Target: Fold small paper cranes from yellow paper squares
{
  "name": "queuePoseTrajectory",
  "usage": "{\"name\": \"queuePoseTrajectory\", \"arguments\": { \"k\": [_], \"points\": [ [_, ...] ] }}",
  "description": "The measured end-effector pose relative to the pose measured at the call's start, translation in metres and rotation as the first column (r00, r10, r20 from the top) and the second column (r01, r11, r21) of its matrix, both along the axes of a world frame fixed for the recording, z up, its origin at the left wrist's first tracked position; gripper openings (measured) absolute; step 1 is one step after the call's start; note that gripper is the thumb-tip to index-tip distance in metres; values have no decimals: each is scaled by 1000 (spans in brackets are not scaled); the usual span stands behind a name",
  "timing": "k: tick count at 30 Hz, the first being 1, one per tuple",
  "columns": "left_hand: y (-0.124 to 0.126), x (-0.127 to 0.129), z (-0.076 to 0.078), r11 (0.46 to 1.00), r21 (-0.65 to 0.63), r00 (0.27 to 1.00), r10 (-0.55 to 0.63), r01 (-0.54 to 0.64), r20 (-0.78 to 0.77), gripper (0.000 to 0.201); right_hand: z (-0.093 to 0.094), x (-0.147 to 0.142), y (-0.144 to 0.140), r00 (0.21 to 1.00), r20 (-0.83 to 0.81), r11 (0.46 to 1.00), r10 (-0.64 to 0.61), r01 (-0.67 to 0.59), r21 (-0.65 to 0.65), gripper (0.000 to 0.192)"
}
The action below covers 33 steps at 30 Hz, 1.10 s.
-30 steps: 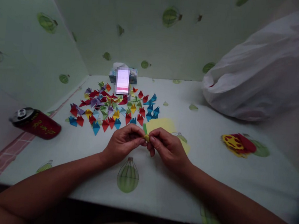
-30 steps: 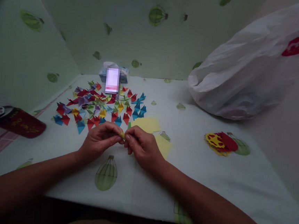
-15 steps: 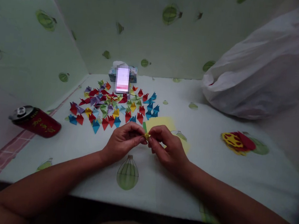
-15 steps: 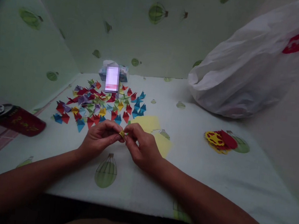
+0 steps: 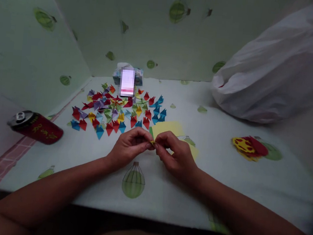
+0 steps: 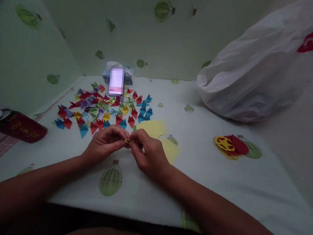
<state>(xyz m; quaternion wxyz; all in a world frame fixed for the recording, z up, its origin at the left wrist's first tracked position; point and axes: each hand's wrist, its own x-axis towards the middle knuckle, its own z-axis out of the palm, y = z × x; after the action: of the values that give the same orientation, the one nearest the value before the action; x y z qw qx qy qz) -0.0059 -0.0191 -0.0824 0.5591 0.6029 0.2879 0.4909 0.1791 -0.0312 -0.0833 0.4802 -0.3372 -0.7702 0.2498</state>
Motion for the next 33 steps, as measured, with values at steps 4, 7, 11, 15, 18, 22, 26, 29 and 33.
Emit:
{"name": "queuePoseTrajectory", "arguments": {
  "k": [4, 7, 11, 15, 18, 22, 26, 29, 33],
  "points": [
    [1, 1, -2, 995, -88, 998, 47, -51, -37, 12, -1, 1, 3, 1000, 18, 999, -12, 13, -38, 8],
    [0, 2, -3, 991, -100, 993, 80, -89, -93, 14, -1, 2, 5, 997, 76, 999, -32, 34, -21, 6],
    [-2, 2, -2, 996, -33, 988, 82, -87, -127, 13, 1, 2, 4, 994, 107, 999, -36, 36, 2, 6],
    [-2, 3, -1, 994, -53, 991, 90, -96, -97, 15, 5, 1, 1, 998, 61, 997, -13, 17, -70, 6],
    [-3, 5, -1, 992, -67, 990, 102, -109, -100, 16, 6, 1, 1, 998, 52, 997, -22, 26, -68, 7],
    [-3, 6, -1, 989, -31, 983, 139, -144, -118, 17, 5, 0, 1, 995, 58, 997, -82, 83, -12, 10],
    [-4, 7, -1, 985, -37, 981, 166, -170, -96, 17, 4, -1, 2, 998, 22, 995, -61, 62, -80, 8],
    [-4, 7, -2, 983, -58, 981, 172, -177, -85, 18, 2, -1, 3, 1000, -24, 989, -11, 8, -144, 6],
    [-6, 6, 0, 985, -40, 983, 162, -166, -91, 15, -1, 1, 5, 999, -54, 987, 0, -8, -162, 5]
  ]
}}
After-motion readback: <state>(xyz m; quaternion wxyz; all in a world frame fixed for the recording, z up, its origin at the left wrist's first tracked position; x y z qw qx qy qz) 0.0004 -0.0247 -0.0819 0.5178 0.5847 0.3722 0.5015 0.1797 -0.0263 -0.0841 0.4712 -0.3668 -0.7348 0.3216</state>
